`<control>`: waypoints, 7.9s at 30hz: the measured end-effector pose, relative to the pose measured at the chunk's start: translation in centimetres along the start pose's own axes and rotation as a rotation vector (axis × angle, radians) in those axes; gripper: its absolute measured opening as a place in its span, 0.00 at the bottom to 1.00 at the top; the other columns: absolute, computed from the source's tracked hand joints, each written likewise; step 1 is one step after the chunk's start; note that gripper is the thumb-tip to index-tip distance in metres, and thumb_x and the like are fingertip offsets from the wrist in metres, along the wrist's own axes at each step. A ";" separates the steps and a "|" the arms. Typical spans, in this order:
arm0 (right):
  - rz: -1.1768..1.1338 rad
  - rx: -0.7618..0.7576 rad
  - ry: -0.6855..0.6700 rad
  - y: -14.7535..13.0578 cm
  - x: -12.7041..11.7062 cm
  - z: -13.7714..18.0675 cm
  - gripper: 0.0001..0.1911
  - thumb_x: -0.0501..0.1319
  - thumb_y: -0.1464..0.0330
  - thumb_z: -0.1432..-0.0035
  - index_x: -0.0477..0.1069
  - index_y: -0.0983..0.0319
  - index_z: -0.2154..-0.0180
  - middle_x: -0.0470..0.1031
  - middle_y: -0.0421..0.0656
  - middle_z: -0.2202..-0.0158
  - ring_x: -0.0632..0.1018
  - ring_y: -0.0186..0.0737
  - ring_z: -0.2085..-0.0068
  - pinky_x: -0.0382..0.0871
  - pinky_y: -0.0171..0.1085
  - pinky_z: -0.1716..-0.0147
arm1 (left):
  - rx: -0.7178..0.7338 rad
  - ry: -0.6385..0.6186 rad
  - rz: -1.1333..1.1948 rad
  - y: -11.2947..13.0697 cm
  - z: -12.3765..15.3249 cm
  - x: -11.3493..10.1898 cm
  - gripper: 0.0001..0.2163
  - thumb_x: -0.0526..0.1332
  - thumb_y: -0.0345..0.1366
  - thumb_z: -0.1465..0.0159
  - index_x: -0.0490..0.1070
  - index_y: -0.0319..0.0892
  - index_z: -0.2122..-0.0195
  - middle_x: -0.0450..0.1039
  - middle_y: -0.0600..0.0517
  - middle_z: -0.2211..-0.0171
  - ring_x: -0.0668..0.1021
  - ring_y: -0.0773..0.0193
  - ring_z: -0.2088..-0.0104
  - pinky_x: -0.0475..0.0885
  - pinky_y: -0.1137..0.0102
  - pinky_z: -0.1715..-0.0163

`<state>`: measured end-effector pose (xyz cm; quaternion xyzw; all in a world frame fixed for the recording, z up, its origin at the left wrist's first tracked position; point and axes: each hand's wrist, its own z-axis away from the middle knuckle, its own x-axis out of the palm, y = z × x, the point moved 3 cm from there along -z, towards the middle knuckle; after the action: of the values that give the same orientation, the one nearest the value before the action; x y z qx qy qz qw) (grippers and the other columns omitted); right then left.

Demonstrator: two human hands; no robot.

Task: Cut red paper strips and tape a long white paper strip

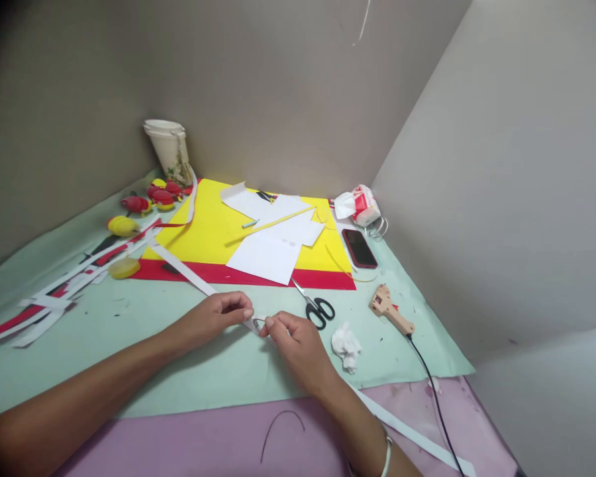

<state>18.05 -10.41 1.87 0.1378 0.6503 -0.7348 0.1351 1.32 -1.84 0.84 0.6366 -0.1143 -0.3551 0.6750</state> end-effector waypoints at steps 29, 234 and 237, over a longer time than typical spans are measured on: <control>0.026 -0.033 0.120 -0.5 -1.1 0.7 0.15 0.61 0.58 0.42 0.76 0.59 0.57 0.64 0.35 0.78 0.63 0.32 0.76 0.57 0.32 0.77 | 0.037 0.088 -0.187 -1.0 -0.7 -0.6 0.06 0.57 0.38 0.44 0.69 0.43 0.73 0.69 0.56 0.72 0.69 0.65 0.72 0.62 0.71 0.72; -0.814 0.255 -0.011 2.7 -0.4 7.8 0.32 0.70 0.56 0.50 0.68 0.66 0.49 0.73 0.42 0.72 0.75 0.34 0.74 0.64 0.31 0.75 | 0.090 0.068 0.025 -0.4 1.2 3.0 0.07 0.58 0.41 0.38 0.68 0.43 0.66 0.66 0.56 0.73 0.68 0.64 0.70 0.62 0.71 0.69; -0.995 0.337 -0.181 5.4 4.1 9.5 0.35 0.71 0.50 0.55 0.69 0.66 0.52 0.73 0.41 0.76 0.73 0.34 0.79 0.59 0.30 0.81 | 0.085 0.073 0.056 -0.5 1.1 3.0 0.07 0.58 0.41 0.38 0.68 0.43 0.66 0.66 0.56 0.73 0.67 0.64 0.70 0.62 0.71 0.69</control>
<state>16.05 -20.58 -3.58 -0.2315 0.4958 -0.8132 -0.1980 2.66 -4.52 -0.30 0.6738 -0.1224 -0.3076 0.6606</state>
